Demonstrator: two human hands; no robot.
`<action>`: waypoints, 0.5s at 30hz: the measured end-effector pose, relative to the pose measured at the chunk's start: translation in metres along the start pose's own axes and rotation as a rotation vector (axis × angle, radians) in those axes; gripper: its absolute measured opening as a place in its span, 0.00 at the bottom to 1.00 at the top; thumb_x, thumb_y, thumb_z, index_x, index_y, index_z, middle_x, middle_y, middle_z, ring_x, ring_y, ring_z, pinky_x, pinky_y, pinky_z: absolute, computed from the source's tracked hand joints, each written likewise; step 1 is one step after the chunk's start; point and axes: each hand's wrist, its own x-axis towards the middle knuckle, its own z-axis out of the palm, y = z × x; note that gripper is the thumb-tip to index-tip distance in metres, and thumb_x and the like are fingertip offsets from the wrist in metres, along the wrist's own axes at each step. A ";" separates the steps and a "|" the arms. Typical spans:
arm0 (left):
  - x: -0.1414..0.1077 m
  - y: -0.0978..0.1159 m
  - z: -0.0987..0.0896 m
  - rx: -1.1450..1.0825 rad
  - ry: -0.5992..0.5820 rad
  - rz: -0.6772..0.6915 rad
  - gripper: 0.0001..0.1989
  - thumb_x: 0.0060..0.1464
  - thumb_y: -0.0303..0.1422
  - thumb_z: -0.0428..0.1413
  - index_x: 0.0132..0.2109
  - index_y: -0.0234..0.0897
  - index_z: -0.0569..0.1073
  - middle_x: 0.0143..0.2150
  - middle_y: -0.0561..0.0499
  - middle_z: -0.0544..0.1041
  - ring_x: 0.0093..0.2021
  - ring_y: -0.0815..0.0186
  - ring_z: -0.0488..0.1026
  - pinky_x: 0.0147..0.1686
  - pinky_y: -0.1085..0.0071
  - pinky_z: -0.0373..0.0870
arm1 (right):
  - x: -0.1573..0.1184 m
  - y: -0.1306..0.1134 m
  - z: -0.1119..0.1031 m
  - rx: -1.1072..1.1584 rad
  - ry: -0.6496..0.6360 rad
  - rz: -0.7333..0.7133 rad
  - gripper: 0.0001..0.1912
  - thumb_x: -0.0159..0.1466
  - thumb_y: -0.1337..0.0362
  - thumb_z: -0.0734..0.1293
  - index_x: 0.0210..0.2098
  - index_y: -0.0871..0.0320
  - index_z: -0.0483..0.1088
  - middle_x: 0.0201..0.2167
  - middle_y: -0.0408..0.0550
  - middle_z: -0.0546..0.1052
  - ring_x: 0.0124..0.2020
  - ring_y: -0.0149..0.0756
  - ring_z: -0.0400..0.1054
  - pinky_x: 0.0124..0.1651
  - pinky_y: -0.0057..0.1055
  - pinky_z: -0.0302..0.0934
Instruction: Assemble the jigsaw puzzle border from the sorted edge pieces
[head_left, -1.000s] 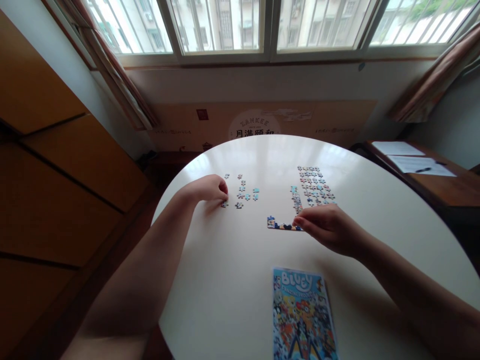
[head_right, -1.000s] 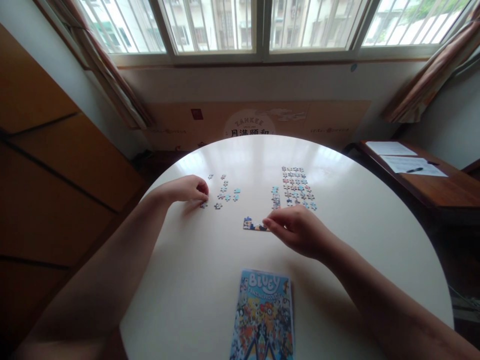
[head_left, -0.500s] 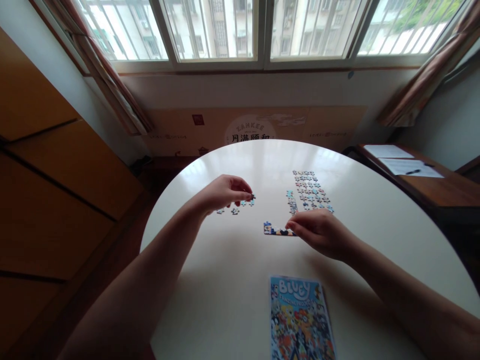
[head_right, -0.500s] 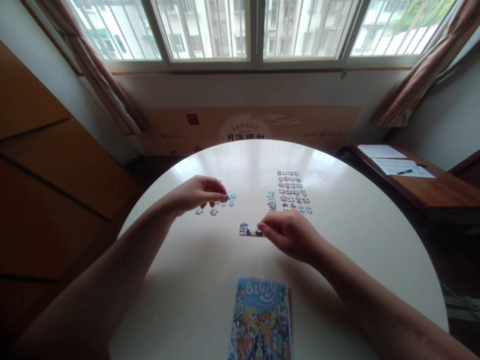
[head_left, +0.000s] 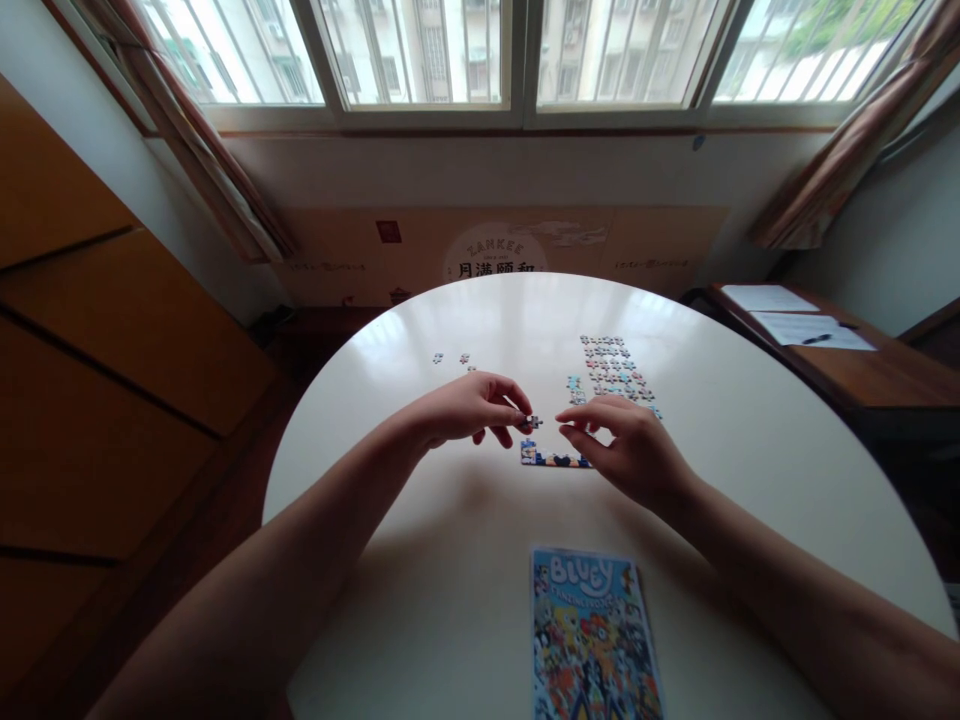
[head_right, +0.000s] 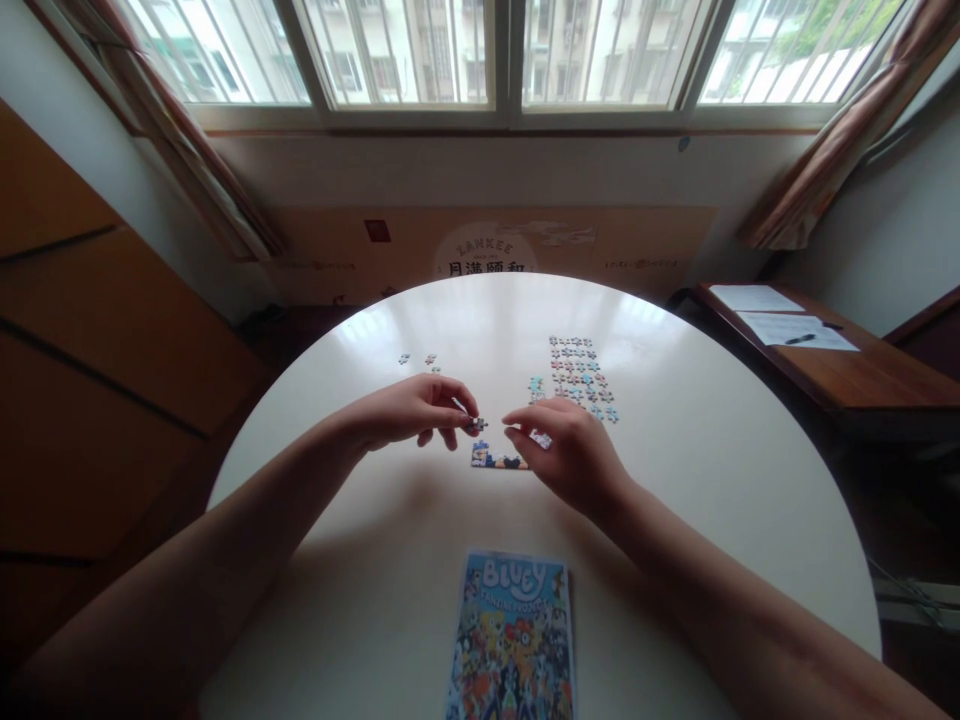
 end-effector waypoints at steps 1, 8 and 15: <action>0.001 0.000 0.001 -0.003 -0.012 -0.005 0.11 0.52 0.32 0.61 0.44 0.34 0.76 0.40 0.45 0.82 0.34 0.65 0.79 0.23 0.75 0.61 | 0.000 0.000 0.000 -0.002 0.012 -0.020 0.07 0.65 0.64 0.68 0.40 0.52 0.79 0.32 0.45 0.80 0.35 0.36 0.73 0.40 0.36 0.67; 0.004 -0.002 0.005 -0.014 -0.056 0.003 0.17 0.52 0.35 0.63 0.48 0.35 0.75 0.38 0.45 0.82 0.34 0.65 0.78 0.23 0.75 0.57 | 0.005 -0.005 0.002 0.009 0.071 -0.234 0.04 0.65 0.63 0.71 0.40 0.52 0.78 0.38 0.45 0.82 0.40 0.37 0.74 0.47 0.39 0.67; 0.005 -0.002 0.011 0.031 -0.070 0.010 0.16 0.51 0.36 0.63 0.47 0.35 0.76 0.38 0.46 0.82 0.33 0.67 0.76 0.24 0.74 0.56 | 0.003 -0.004 0.006 -0.005 0.037 -0.269 0.04 0.66 0.64 0.70 0.36 0.53 0.79 0.36 0.44 0.83 0.37 0.36 0.76 0.44 0.36 0.69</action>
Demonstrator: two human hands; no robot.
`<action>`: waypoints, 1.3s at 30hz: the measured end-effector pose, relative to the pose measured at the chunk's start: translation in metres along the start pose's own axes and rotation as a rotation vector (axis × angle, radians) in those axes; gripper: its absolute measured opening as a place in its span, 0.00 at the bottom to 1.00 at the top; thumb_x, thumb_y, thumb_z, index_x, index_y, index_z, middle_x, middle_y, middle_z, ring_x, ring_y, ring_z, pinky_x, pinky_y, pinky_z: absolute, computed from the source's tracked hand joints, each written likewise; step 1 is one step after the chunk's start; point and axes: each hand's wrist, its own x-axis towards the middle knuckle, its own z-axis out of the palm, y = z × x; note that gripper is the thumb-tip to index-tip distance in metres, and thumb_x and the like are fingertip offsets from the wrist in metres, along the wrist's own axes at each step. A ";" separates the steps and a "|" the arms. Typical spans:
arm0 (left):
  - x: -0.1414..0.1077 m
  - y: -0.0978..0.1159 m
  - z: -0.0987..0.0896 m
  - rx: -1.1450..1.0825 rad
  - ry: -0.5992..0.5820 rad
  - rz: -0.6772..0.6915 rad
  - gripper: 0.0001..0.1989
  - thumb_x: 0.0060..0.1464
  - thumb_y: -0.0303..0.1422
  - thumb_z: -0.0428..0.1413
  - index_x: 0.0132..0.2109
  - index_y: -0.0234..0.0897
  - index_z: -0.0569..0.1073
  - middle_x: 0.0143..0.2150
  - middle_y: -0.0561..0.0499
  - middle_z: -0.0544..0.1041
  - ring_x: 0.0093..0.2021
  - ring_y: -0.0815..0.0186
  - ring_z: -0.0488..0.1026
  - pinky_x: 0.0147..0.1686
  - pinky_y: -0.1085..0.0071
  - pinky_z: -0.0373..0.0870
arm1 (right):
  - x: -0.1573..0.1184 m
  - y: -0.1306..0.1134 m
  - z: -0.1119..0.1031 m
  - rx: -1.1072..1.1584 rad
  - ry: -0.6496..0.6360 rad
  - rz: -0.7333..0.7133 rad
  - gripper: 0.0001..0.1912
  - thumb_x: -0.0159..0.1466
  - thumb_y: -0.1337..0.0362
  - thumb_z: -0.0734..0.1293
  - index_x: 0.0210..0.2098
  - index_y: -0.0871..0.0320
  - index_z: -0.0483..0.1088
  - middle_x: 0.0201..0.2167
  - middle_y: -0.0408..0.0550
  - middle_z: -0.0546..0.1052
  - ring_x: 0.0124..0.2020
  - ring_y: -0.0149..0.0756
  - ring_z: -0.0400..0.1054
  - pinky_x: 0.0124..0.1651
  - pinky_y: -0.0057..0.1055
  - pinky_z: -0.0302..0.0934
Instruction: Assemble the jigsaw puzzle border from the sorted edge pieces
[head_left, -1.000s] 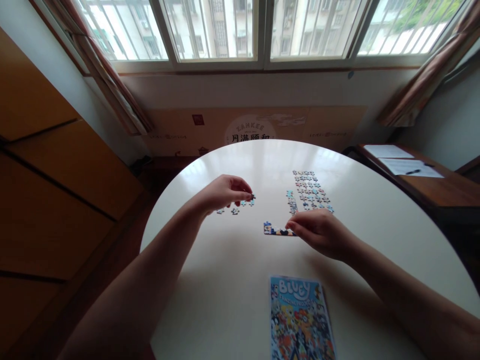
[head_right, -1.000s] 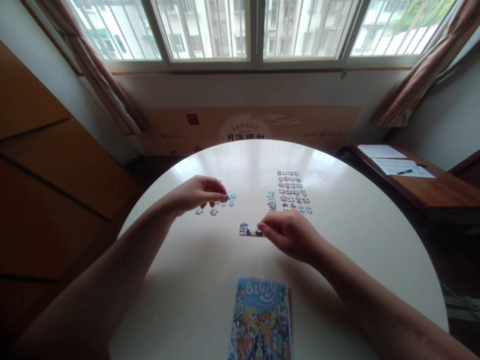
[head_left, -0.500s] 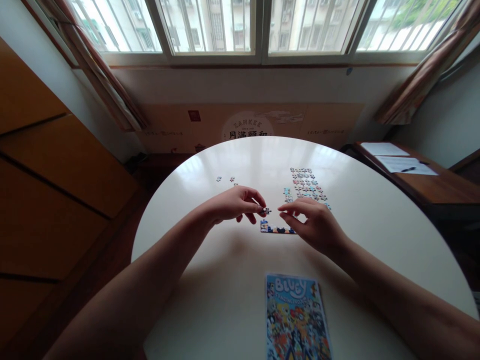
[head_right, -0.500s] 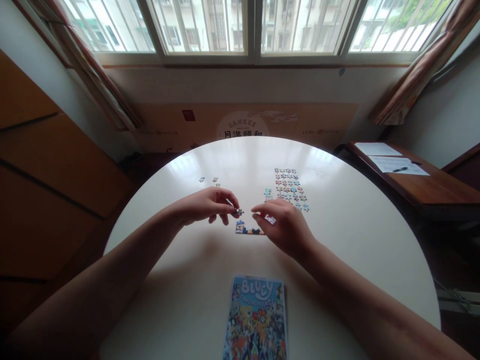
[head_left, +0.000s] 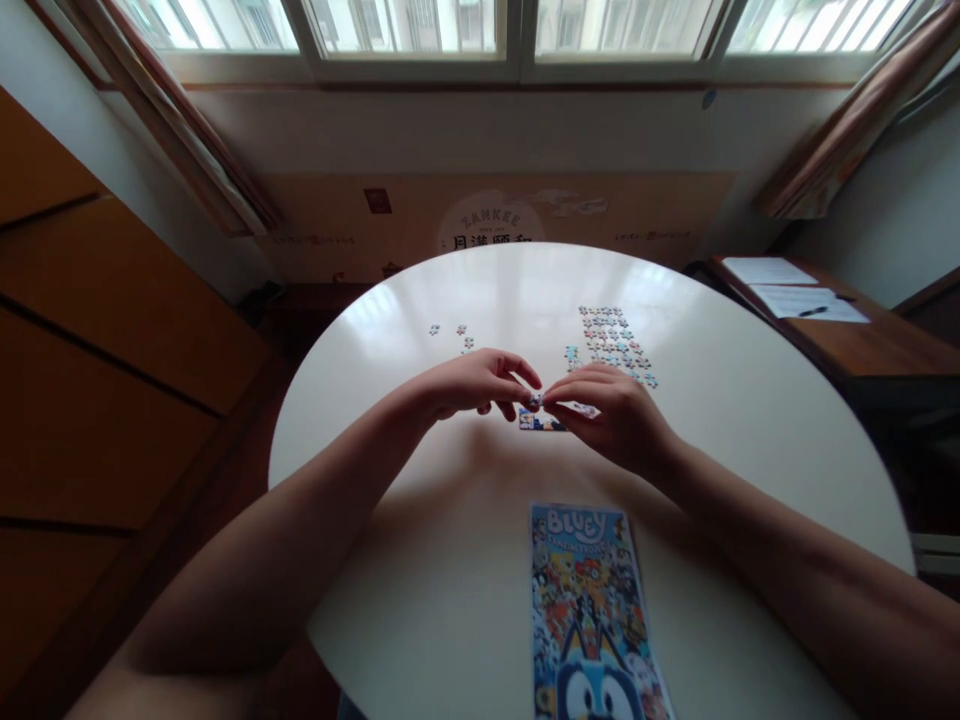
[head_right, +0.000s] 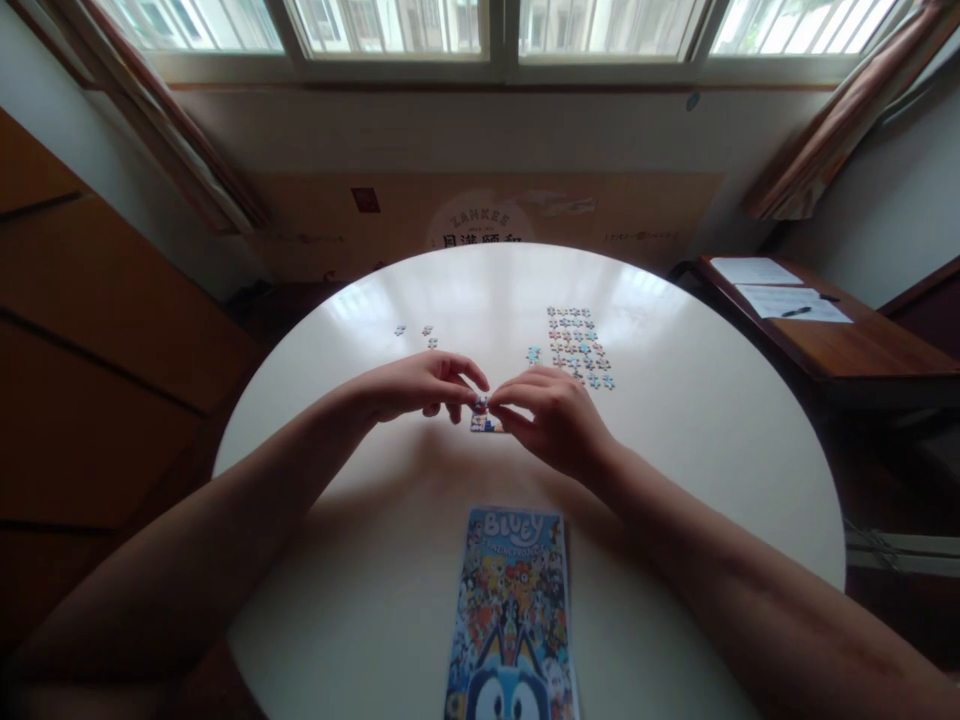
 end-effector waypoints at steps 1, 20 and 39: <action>0.001 0.000 0.001 0.014 0.013 -0.001 0.17 0.50 0.35 0.63 0.47 0.35 0.77 0.38 0.47 0.82 0.32 0.67 0.76 0.24 0.74 0.56 | -0.001 0.001 0.000 -0.005 -0.007 0.009 0.04 0.65 0.64 0.70 0.36 0.53 0.80 0.35 0.44 0.83 0.37 0.37 0.76 0.43 0.36 0.69; 0.001 0.004 0.005 0.192 0.021 -0.045 0.16 0.51 0.35 0.60 0.47 0.36 0.77 0.40 0.47 0.82 0.36 0.66 0.76 0.27 0.75 0.59 | -0.005 0.005 0.003 0.045 -0.083 0.041 0.04 0.64 0.64 0.71 0.36 0.53 0.81 0.36 0.43 0.83 0.39 0.38 0.76 0.46 0.36 0.69; -0.007 0.005 0.003 0.739 -0.025 -0.138 0.15 0.54 0.42 0.56 0.28 0.36 0.77 0.25 0.48 0.79 0.29 0.64 0.70 0.36 0.69 0.62 | -0.005 0.009 0.008 0.013 -0.171 0.153 0.06 0.62 0.66 0.70 0.34 0.53 0.81 0.35 0.43 0.83 0.37 0.37 0.75 0.45 0.36 0.68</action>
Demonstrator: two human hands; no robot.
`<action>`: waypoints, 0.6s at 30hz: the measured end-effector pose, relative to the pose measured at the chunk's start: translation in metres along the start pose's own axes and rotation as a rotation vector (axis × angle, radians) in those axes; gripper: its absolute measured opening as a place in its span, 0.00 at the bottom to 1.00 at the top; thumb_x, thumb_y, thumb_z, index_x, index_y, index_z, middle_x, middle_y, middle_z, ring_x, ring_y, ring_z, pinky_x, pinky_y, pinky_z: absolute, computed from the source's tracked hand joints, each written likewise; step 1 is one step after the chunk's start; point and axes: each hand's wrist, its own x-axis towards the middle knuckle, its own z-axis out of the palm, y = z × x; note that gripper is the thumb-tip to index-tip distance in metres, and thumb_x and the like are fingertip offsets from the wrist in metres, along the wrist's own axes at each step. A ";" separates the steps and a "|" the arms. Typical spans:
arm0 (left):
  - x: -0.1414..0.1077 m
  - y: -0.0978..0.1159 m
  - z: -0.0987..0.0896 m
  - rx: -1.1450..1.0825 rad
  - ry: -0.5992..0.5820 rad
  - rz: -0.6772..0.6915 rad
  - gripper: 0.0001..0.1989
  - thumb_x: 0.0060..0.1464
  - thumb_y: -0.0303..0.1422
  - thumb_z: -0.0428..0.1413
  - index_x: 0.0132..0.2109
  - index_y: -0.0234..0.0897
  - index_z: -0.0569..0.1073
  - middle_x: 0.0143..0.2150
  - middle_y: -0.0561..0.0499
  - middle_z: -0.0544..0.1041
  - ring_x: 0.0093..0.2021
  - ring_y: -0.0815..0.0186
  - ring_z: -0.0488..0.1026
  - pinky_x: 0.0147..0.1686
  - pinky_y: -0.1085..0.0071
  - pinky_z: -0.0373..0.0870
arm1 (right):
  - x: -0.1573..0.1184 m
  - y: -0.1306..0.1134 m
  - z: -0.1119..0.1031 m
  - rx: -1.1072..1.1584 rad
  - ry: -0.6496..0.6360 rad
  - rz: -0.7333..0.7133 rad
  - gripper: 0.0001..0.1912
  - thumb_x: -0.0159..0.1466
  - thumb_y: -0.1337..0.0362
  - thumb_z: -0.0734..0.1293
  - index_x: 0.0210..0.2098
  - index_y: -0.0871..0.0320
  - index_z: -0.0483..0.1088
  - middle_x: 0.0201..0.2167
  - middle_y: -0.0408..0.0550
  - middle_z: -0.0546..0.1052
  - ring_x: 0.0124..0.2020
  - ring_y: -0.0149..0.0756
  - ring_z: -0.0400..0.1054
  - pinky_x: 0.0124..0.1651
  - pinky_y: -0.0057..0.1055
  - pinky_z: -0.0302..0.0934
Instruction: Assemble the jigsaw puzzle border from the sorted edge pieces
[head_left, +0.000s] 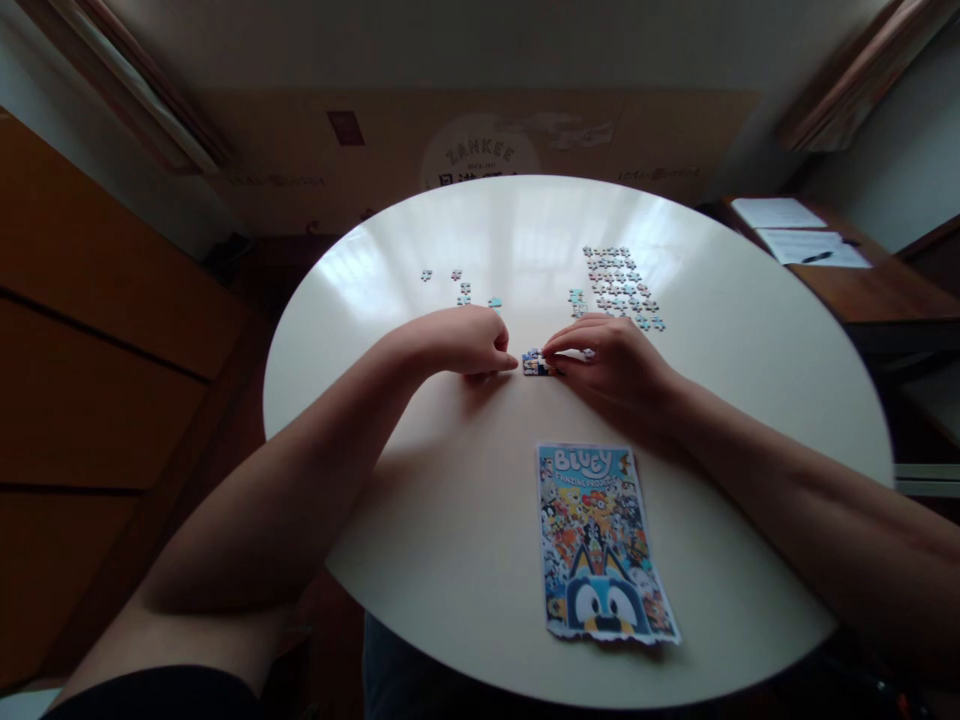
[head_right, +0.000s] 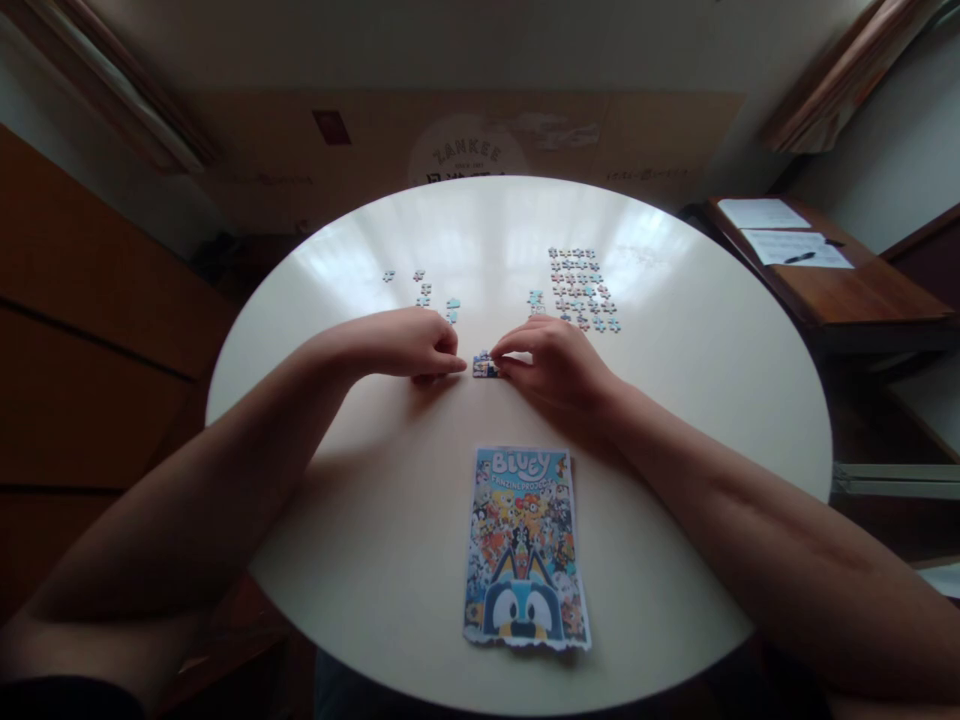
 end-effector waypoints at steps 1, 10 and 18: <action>0.000 0.000 0.000 -0.003 -0.001 -0.002 0.15 0.53 0.42 0.56 0.28 0.36 0.77 0.25 0.48 0.79 0.29 0.65 0.70 0.36 0.69 0.61 | 0.000 0.000 0.000 -0.004 0.003 0.000 0.06 0.62 0.66 0.70 0.34 0.52 0.81 0.35 0.43 0.83 0.37 0.37 0.75 0.46 0.36 0.68; -0.001 -0.005 0.001 -0.024 0.019 0.022 0.10 0.49 0.40 0.57 0.29 0.37 0.76 0.25 0.49 0.79 0.26 0.65 0.71 0.30 0.69 0.61 | 0.002 -0.002 0.004 -0.035 -0.024 -0.018 0.08 0.64 0.67 0.68 0.35 0.51 0.81 0.36 0.42 0.83 0.36 0.35 0.75 0.44 0.35 0.69; 0.003 -0.005 0.003 -0.023 0.064 -0.009 0.20 0.54 0.48 0.55 0.25 0.37 0.73 0.22 0.48 0.77 0.23 0.65 0.67 0.29 0.68 0.60 | 0.004 -0.004 0.007 -0.076 0.004 -0.014 0.08 0.65 0.67 0.68 0.36 0.51 0.81 0.36 0.42 0.83 0.36 0.36 0.75 0.44 0.36 0.68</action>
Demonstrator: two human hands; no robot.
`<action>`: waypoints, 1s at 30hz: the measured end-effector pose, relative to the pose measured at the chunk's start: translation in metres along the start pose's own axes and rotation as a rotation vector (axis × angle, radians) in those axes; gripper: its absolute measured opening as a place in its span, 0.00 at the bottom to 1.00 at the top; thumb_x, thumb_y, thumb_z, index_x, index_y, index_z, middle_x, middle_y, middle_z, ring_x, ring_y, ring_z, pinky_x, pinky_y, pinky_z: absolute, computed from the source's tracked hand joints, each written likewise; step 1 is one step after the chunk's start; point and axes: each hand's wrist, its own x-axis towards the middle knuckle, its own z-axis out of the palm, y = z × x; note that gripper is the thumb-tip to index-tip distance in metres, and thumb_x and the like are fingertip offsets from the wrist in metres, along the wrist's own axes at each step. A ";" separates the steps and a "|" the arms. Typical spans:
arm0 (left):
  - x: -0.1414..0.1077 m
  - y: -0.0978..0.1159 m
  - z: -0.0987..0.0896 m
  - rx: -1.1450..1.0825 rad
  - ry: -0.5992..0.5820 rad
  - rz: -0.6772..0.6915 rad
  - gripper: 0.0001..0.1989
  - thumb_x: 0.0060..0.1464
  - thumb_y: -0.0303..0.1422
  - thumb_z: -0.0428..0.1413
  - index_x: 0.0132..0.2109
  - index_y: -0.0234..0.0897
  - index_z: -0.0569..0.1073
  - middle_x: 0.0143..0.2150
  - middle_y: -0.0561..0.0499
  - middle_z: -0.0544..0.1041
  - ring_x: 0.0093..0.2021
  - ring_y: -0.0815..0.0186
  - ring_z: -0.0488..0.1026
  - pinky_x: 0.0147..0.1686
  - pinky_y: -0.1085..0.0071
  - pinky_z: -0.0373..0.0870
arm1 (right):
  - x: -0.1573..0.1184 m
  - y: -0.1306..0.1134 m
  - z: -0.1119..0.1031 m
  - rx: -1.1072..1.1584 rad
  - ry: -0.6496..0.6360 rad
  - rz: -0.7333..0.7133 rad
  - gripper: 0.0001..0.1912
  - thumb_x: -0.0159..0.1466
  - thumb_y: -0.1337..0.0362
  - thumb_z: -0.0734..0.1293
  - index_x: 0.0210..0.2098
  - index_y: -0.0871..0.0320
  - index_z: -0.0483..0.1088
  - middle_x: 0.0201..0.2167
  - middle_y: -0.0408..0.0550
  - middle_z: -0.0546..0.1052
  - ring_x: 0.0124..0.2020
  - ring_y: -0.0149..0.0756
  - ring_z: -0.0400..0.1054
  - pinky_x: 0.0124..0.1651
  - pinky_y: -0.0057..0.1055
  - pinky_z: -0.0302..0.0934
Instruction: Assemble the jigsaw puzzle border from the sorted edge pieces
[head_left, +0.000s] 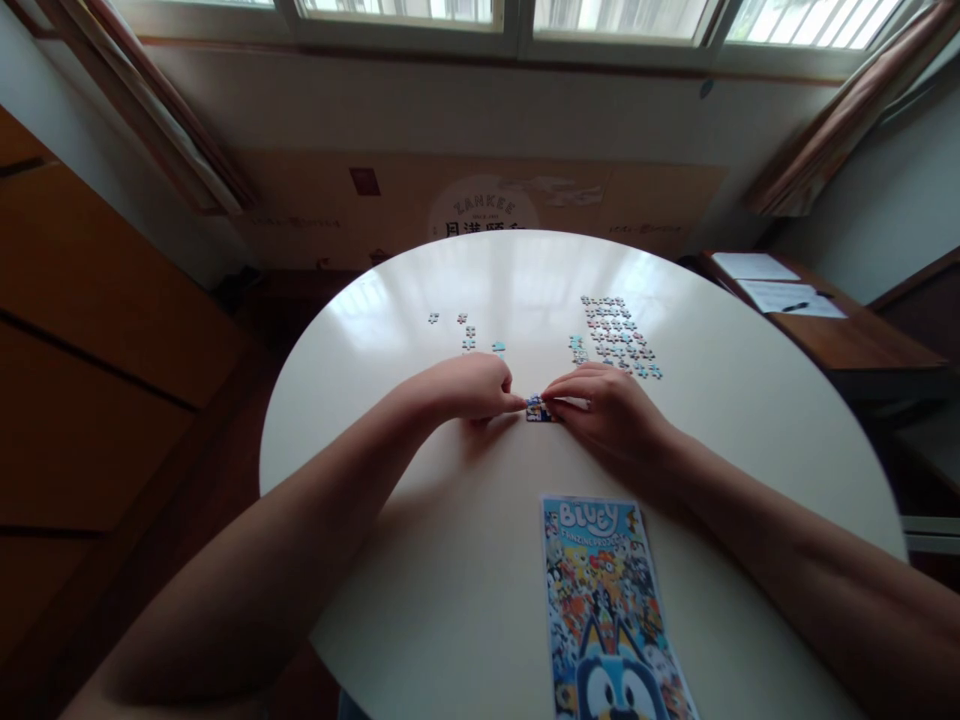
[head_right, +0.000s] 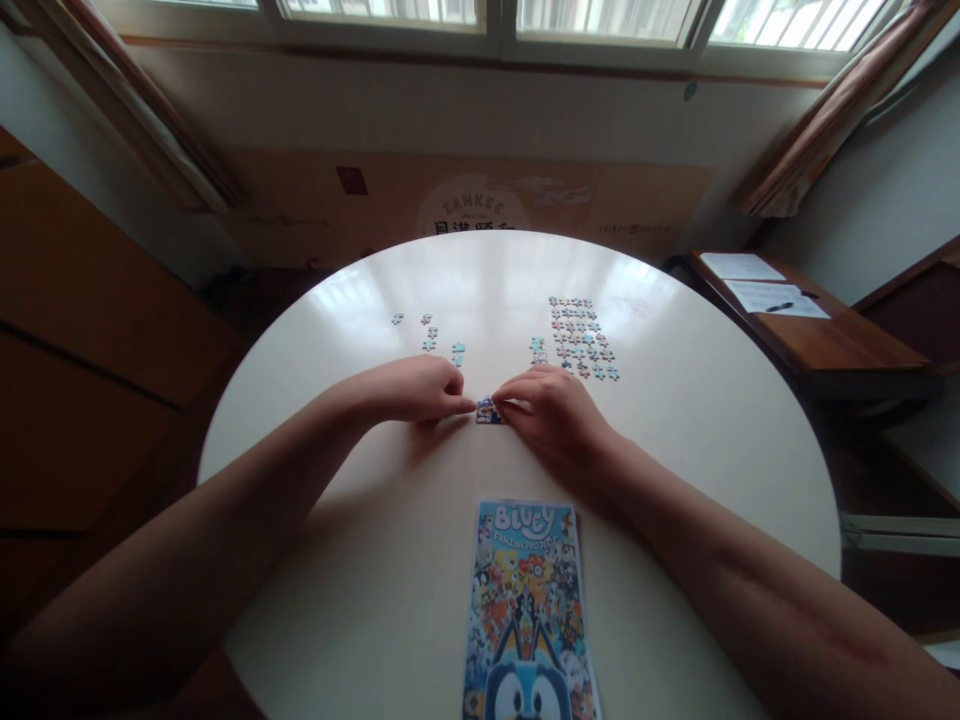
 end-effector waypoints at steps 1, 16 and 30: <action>0.001 0.000 0.001 0.001 0.014 -0.005 0.21 0.54 0.49 0.55 0.24 0.37 0.73 0.22 0.47 0.77 0.23 0.65 0.67 0.29 0.68 0.60 | 0.000 0.000 0.000 -0.006 0.004 0.005 0.08 0.65 0.67 0.68 0.36 0.51 0.81 0.36 0.42 0.83 0.36 0.36 0.75 0.44 0.36 0.68; 0.006 0.001 0.008 0.059 0.120 -0.016 0.23 0.51 0.52 0.55 0.23 0.37 0.73 0.23 0.44 0.76 0.24 0.63 0.66 0.28 0.67 0.58 | 0.003 -0.004 0.000 -0.095 -0.061 -0.039 0.10 0.67 0.64 0.66 0.41 0.51 0.81 0.40 0.45 0.82 0.41 0.39 0.72 0.48 0.40 0.64; 0.005 0.000 0.008 0.052 0.117 -0.016 0.23 0.52 0.52 0.54 0.23 0.37 0.74 0.23 0.44 0.76 0.25 0.62 0.66 0.28 0.68 0.58 | 0.000 -0.005 0.002 -0.135 -0.105 -0.083 0.11 0.69 0.62 0.64 0.45 0.52 0.78 0.42 0.48 0.81 0.45 0.42 0.69 0.51 0.42 0.60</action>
